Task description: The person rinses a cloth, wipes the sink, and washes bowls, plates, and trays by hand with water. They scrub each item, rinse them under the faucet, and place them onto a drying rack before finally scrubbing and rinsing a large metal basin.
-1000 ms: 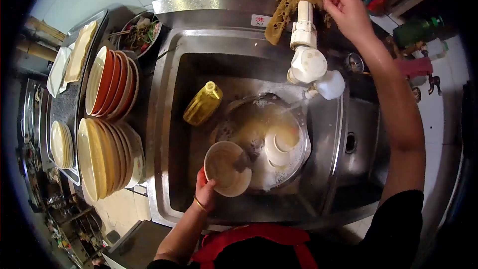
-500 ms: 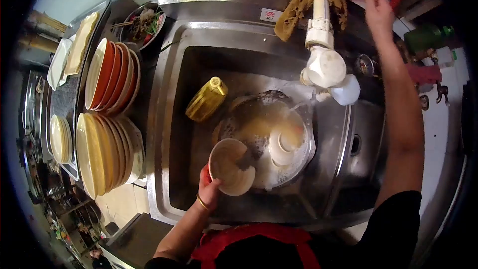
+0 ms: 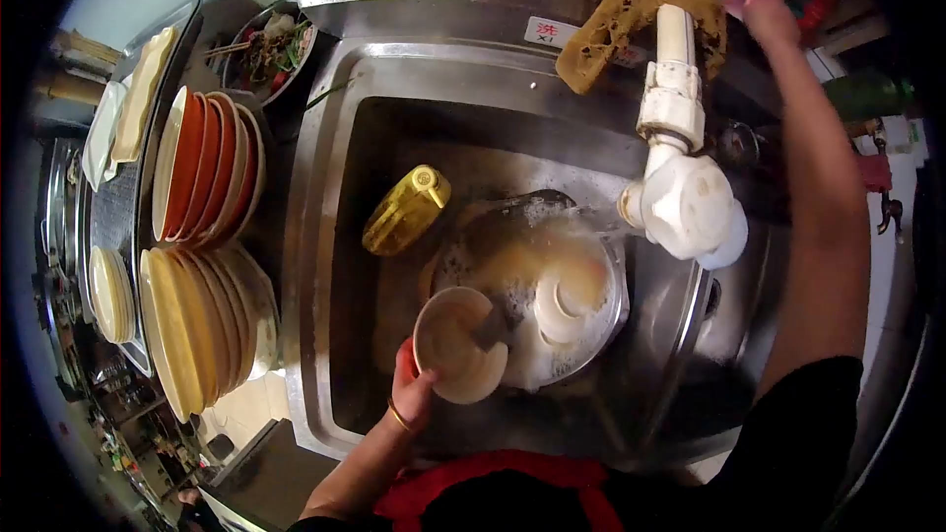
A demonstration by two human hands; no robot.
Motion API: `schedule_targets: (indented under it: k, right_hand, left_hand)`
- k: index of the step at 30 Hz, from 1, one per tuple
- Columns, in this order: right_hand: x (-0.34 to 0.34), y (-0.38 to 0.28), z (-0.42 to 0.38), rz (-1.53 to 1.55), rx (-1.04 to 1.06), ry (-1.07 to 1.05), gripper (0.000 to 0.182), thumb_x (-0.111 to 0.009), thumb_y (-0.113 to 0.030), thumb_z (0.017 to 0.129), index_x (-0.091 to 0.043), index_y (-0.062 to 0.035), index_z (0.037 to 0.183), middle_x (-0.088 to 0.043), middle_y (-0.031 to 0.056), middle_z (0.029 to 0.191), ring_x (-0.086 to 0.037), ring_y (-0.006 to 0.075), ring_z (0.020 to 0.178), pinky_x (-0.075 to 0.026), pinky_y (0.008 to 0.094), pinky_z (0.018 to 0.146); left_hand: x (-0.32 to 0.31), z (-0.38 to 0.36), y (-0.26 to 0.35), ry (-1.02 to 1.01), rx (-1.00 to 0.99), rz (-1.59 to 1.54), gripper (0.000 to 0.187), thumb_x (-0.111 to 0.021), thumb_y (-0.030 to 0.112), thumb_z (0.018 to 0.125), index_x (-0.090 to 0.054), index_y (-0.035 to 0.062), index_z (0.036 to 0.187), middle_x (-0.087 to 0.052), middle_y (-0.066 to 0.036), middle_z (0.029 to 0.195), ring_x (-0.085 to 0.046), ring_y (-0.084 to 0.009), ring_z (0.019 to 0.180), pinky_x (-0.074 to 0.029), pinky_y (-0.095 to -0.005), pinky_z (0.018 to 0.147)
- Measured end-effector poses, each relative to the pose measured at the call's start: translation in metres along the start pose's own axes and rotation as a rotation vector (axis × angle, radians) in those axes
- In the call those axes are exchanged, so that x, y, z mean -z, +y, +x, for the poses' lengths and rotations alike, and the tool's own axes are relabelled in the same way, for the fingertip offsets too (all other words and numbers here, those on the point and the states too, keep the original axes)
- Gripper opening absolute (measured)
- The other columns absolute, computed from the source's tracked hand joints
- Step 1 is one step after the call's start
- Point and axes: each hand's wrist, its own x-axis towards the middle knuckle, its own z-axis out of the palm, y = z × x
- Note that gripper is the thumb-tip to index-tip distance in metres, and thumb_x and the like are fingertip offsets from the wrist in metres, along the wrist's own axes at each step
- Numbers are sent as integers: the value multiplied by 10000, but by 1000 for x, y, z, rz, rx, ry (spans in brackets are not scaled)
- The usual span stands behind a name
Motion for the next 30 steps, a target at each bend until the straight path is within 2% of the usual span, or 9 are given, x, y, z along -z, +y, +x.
schedule_targets:
  k: [8,16,17,18,20,23,25,27,30]
  right_hand:
    - [16,14,52,110,23,112,580,-469,-291,918,-258,-69,1411,-498,176,1223,-516,344,1092,-448,471,874]
    - [66,34,50,1490,-216,259,598,-478,-289,916,-221,-94,1419,-433,128,1262,-478,293,1115,-432,452,871]
    - [65,36,27,1641,-261,291,600,-480,-289,916,-216,-97,1420,-425,122,1267,-473,287,1118,-430,450,871]
    - [76,22,-31,1379,-189,405,626,-554,-196,893,-251,23,1396,-569,193,1143,-579,294,1022,-495,382,801]
    - [66,8,-138,1548,-290,474,426,-523,-188,904,-366,5,1250,-562,133,1051,-566,236,949,-482,334,766]
    - [54,-48,-328,1695,-501,148,254,-524,-171,888,-503,-28,1097,-560,67,970,-553,177,907,-470,282,748]
    - [41,-101,-431,1607,-342,-225,314,-591,-148,832,-524,-38,1118,-570,71,1017,-545,184,983,-476,290,770]
    - [46,-137,-481,1073,303,-437,523,-631,-133,788,-469,-28,1274,-459,172,1290,-459,303,1175,-374,414,985]
    - [21,-180,-508,885,359,-504,547,-615,-207,800,-461,-34,1296,-430,176,1346,-366,353,1271,-247,458,1081]
  left_hand:
    - [3,3,-1,4,41,15,696,-581,21,733,-300,51,1369,-443,-101,1329,-412,-235,1239,-332,-373,1045]
    - [-3,3,-2,1,49,50,676,-603,83,754,-311,58,1362,-445,-101,1321,-440,-255,1208,-372,-391,1012]
    - [-5,5,2,-38,22,46,676,-586,67,758,-300,43,1369,-438,-108,1332,-426,-246,1225,-356,-384,1025]
    - [-6,5,5,-70,1,42,676,-569,50,761,-289,27,1376,-431,-116,1343,-412,-238,1242,-341,-377,1038]
    - [-6,15,-3,-44,-56,21,652,-587,84,787,-302,25,1370,-454,-118,1321,-438,-229,1216,-362,-362,1018]
    - [-35,41,15,-46,6,95,640,-635,167,818,-326,15,1358,-515,-109,1248,-503,-206,1126,-412,-327,958]
    - [-55,58,15,50,35,133,629,-655,185,816,-351,9,1337,-544,-100,1197,-530,-188,1059,-439,-314,911]
    - [-70,82,7,-12,-28,173,614,-658,178,813,-362,9,1323,-543,-103,1187,-529,-187,1048,-439,-314,907]
    - [-83,99,13,-53,-120,236,591,-661,161,807,-376,8,1301,-542,-111,1174,-526,-190,1048,-436,-313,909]
